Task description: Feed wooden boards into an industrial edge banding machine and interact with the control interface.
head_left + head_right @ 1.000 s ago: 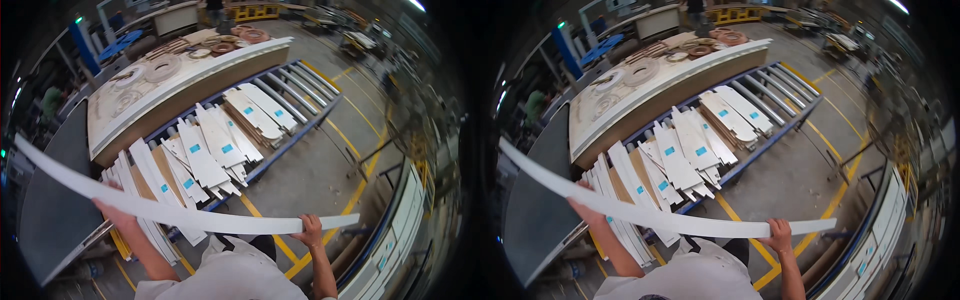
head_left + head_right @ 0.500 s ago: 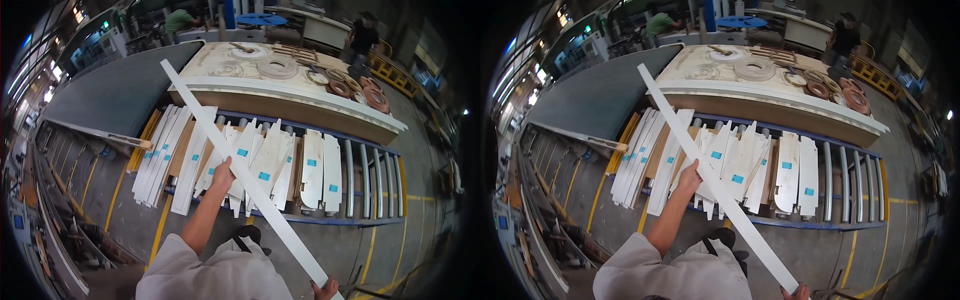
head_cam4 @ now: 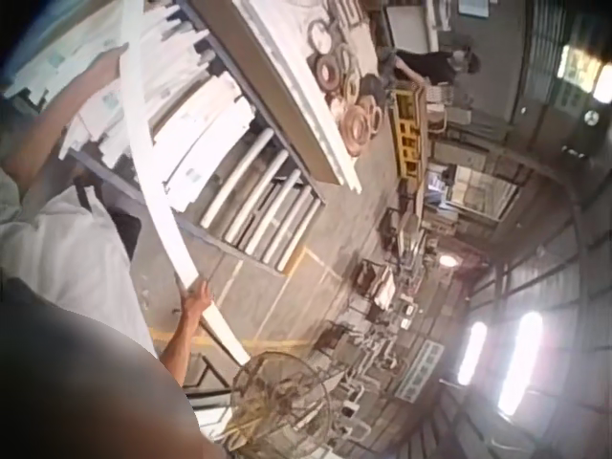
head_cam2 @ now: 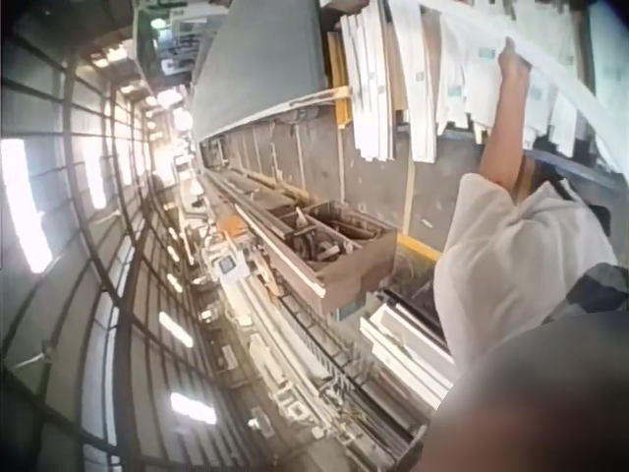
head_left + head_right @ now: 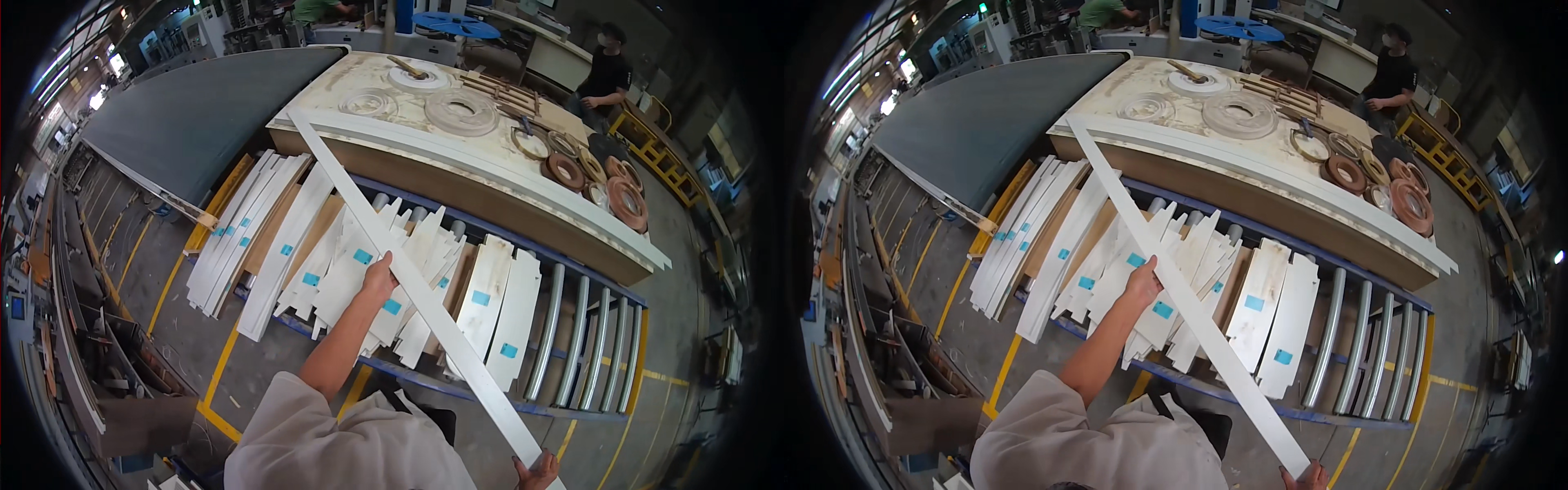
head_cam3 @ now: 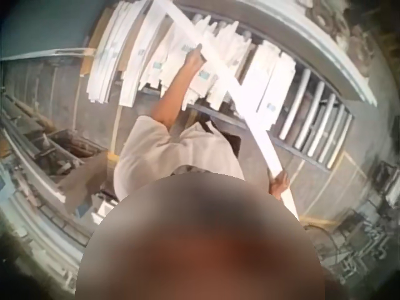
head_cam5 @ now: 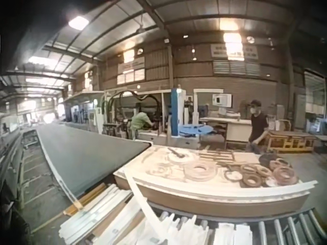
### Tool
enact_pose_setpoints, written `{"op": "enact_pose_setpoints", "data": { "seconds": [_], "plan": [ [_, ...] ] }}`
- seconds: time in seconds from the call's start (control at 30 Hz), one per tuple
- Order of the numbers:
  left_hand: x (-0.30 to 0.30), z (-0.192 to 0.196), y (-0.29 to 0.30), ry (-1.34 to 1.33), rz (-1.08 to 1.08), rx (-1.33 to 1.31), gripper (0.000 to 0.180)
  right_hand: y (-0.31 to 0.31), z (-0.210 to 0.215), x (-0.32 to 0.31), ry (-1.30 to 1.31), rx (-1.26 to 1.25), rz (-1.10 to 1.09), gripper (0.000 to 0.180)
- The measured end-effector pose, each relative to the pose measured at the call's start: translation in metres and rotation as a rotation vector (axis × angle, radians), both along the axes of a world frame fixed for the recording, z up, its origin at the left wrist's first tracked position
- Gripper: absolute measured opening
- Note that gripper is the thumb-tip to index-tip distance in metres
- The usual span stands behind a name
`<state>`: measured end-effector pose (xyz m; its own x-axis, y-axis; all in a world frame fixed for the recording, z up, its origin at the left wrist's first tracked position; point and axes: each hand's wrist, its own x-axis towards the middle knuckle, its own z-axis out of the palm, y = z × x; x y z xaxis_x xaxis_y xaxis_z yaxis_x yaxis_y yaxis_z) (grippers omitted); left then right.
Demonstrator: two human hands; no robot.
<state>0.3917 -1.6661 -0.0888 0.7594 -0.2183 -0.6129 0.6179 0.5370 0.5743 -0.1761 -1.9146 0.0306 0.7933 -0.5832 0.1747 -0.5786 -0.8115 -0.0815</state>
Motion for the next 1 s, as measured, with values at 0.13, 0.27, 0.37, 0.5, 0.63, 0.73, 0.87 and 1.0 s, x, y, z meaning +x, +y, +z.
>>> {"op": "enact_pose_setpoints", "data": {
  "seconds": [0.13, 0.27, 0.37, 0.5, 0.63, 0.73, 0.87, 1.0],
  "plan": [
    [0.055, -0.043, 0.001, -0.216, -0.078, -0.071, 0.045, -0.125, -0.04, 0.052, -0.136, 0.184, 0.119, 0.072],
    [0.034, -0.012, -0.029, -0.274, -0.122, 0.466, 0.046, -0.249, -0.026, 0.133, -0.046, 0.197, 0.199, 0.069],
    [-0.02, -0.023, -0.028, -0.284, -0.018, 0.469, 0.037, -0.372, -0.029, 0.199, 0.028, 0.147, 0.196, 0.071],
    [-0.156, -0.069, 0.064, -0.093, 0.164, 0.473, 0.034, -0.51, -0.046, 0.358, 0.025, 0.123, 0.385, 0.077],
    [-0.299, -0.1, 0.08, 0.302, 0.287, 0.623, 0.029, -0.616, -0.07, 0.473, 0.008, 0.034, 0.447, 0.076],
    [-0.341, -0.085, 0.051, 0.103, -0.186, 0.511, 0.027, -0.686, -0.083, 0.511, 0.046, 0.036, 0.426, 0.073],
    [-0.382, -0.073, 0.034, 0.43, 0.3, 0.671, 0.026, -0.725, -0.098, 0.574, 0.053, -0.031, 0.401, 0.072],
    [-0.422, -0.06, 0.035, 0.163, -0.365, 1.025, 0.037, -0.741, -0.103, 0.605, 0.136, 0.04, 0.216, 0.073]
  ]
}}
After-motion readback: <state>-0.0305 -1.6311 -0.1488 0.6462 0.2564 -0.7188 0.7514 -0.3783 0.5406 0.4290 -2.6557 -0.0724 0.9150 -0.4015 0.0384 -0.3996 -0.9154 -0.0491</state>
